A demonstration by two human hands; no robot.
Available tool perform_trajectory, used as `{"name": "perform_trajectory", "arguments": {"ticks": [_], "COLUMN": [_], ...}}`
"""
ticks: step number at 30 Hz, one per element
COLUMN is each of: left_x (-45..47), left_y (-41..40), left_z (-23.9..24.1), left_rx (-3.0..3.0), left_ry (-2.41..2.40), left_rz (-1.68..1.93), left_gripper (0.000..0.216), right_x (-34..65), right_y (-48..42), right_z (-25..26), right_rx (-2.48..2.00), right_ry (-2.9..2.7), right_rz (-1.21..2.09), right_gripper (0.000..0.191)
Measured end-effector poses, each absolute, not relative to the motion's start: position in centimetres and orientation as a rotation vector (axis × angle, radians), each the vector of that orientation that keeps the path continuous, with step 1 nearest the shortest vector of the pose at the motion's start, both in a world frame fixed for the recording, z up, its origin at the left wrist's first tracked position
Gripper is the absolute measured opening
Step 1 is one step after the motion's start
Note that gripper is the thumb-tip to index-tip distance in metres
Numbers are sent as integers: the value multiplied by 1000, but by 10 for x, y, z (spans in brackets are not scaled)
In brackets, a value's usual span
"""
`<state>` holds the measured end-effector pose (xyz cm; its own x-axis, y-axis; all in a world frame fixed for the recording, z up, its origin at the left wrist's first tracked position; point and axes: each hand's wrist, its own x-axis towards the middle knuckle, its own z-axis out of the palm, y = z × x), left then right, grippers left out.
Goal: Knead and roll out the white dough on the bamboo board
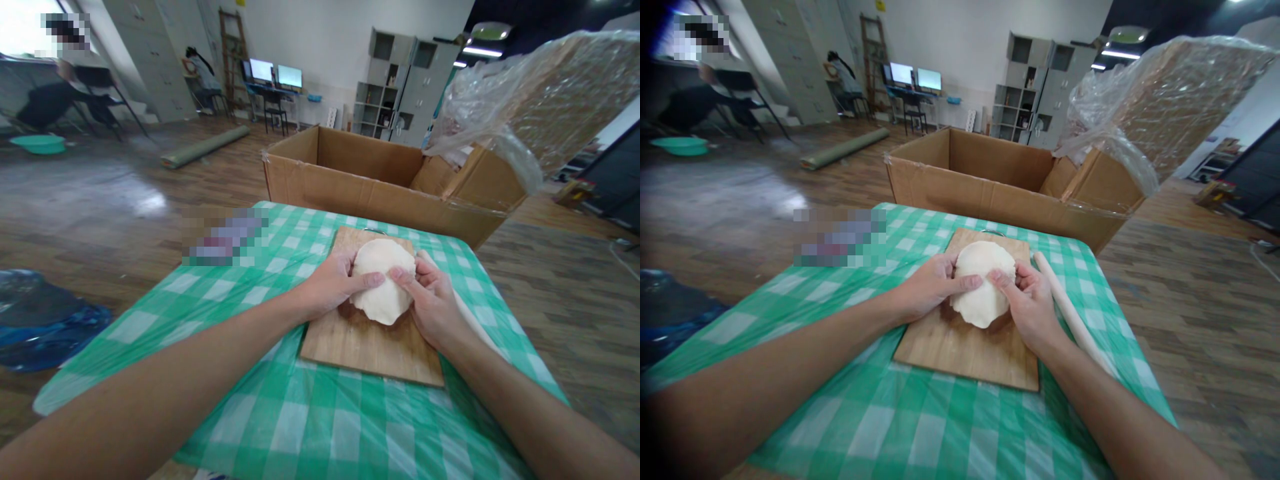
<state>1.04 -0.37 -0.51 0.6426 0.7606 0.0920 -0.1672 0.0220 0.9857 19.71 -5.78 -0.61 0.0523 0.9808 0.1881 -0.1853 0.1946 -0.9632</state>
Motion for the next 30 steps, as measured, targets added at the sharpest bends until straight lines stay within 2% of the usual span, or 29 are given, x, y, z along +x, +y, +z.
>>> {"name": "perform_trajectory", "arguments": {"ticks": [4, 9, 12, 18, 22, 27, 30], "left_x": [9, 11, 12, 8, 3, 3, 4], "left_y": [-8, -10, -7, 1, 4, 2, 0], "left_z": [-3, -2, -5, -13, -11, -5, -4], "left_rx": [1434, 1442, 1406, 1458, 1526, 1582, 1602], "left_ry": [510, 492, 521, 540, 553, 551, 569], "left_rz": [658, 671, 670, 721, 657, 602, 654], "left_gripper": [49, 51, 47, 43, 41, 35, 40], "right_x": [196, 196, 195, 201, 207, 208, 205], "right_y": [-62, -62, -60, -55, -54, -58, -61], "right_z": [-3, -1, -2, -4, -3, -2, -2], "right_rx": [-1019, -1030, -1046, -1029, -1122, -1186, -1144], "right_ry": [-1144, -1201, -1125, -1088, -1235, -1288, -1262], "right_rz": [1331, 1146, 1036, 1154, 1115, 1131, 1194], "right_gripper": [39, 31, 33, 34, 37, 34, 29]}}
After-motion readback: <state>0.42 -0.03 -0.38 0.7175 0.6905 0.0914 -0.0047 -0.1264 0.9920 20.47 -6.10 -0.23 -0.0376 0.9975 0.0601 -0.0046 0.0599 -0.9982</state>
